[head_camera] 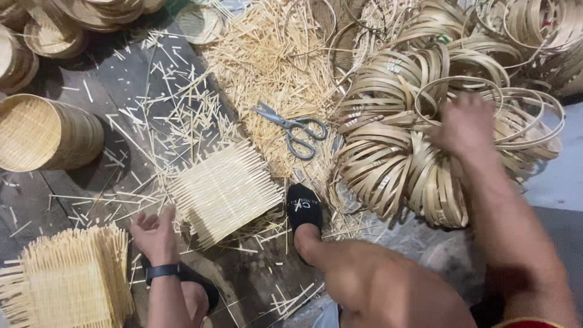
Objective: The person sits on the floor and assembles small round bamboo baskets by placing woven bamboo mats over circular frames, then trimming the excess mat edges with shears. The person repeatedly picks mats and frames, fits them together, and cuts the overhang to finish each unit.
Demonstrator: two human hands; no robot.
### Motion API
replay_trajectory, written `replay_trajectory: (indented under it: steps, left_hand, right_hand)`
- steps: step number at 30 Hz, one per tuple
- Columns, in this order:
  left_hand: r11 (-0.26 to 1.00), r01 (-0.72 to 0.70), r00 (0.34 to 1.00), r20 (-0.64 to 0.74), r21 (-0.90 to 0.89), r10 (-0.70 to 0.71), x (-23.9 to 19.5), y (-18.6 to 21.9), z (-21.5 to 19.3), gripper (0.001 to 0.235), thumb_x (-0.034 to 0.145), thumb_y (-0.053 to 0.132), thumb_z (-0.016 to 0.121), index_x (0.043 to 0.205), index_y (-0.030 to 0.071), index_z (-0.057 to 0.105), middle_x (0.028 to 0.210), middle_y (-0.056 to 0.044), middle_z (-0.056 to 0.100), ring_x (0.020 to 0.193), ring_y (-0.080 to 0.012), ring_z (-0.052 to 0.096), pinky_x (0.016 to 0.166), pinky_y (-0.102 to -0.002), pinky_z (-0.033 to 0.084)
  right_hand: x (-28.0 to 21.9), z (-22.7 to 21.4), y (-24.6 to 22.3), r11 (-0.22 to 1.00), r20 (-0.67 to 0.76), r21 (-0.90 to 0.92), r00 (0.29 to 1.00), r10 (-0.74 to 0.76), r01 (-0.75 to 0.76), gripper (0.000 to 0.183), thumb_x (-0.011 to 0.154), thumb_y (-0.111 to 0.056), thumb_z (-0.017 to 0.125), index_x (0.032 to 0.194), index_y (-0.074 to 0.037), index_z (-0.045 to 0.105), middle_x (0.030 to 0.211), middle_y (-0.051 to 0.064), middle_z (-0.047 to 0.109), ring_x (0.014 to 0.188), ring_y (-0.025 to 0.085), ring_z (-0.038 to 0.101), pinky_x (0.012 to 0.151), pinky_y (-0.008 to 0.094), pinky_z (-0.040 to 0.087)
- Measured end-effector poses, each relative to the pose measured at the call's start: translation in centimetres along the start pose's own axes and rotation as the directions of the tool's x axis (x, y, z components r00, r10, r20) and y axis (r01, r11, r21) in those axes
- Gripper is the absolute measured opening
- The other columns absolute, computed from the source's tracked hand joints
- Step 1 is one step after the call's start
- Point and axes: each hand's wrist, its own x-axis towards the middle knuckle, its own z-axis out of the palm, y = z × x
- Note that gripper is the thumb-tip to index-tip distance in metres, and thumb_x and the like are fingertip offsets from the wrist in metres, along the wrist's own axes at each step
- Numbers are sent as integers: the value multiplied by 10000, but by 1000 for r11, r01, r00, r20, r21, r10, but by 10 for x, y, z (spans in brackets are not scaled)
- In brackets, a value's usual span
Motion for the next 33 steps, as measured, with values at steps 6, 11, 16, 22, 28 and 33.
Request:
replay_trajectory:
  steps: [6, 11, 16, 22, 28, 33]
  left_hand:
    - [976, -198, 980, 36, 91, 196, -30, 70, 3, 627, 905, 263, 827, 1389, -19, 545, 1316, -213, 641, 1190, -283, 642, 1008, -394, 531]
    - [991, 40, 876, 481, -130, 28, -72, 157, 45, 465, 979, 418, 625, 1294, 76, 652, 1243, -121, 712, 1145, -216, 692, 977, -389, 570]
    - [688, 542, 694, 718, -482, -43, -95, 195, 62, 337, 961, 287, 706, 1136, -1, 720, 854, -62, 684, 683, -117, 601, 575, -258, 494]
    - [681, 517, 738, 673, -518, -48, -122, 187, 38, 252, 958, 205, 733, 1009, -42, 735, 690, 5, 596, 527, -44, 461, 415, -186, 312]
    - [705, 570, 621, 783, -423, -32, -124, 195, 16, 422, 963, 464, 599, 923, 51, 679, 702, 19, 558, 562, -71, 473, 475, -225, 367]
    - [855, 502, 410, 907, -131, -102, -112, 210, 16, 848, 892, 901, 185, 664, 162, 534, 555, 65, 402, 448, -63, 284, 395, -241, 203]
  right_hand:
    - [-34, -14, 17, 980, -250, 133, 961, -115, 151, 86, 935, -193, 785, 999, -145, 819, 920, 89, 747, 944, 241, 681, 1057, 461, 527]
    - [-52, -77, -88, 530, -620, 267, 564, -546, 805, 115, 864, -31, 713, 925, -116, 758, 888, 78, 707, 905, 261, 682, 825, 428, 565]
    - [-67, -159, -173, 95, -385, 163, 152, -910, 982, 253, 817, -249, 800, 927, -64, 666, 935, 104, 638, 946, 319, 628, 845, 475, 542]
    - [-53, -204, -220, 186, -791, 174, 250, -558, 967, 425, 825, -283, 785, 1142, -19, 680, 1040, 165, 662, 937, 336, 639, 762, 423, 539]
    - [-57, -192, -268, 112, -691, 320, 312, -652, 941, 178, 959, -256, 764, 999, -117, 661, 894, 51, 630, 738, 179, 641, 601, 326, 567]
    - [-72, -185, -294, 58, -685, 1, 43, -728, 998, 244, 901, -199, 697, 1061, -17, 664, 906, 78, 618, 755, 184, 596, 589, 313, 525]
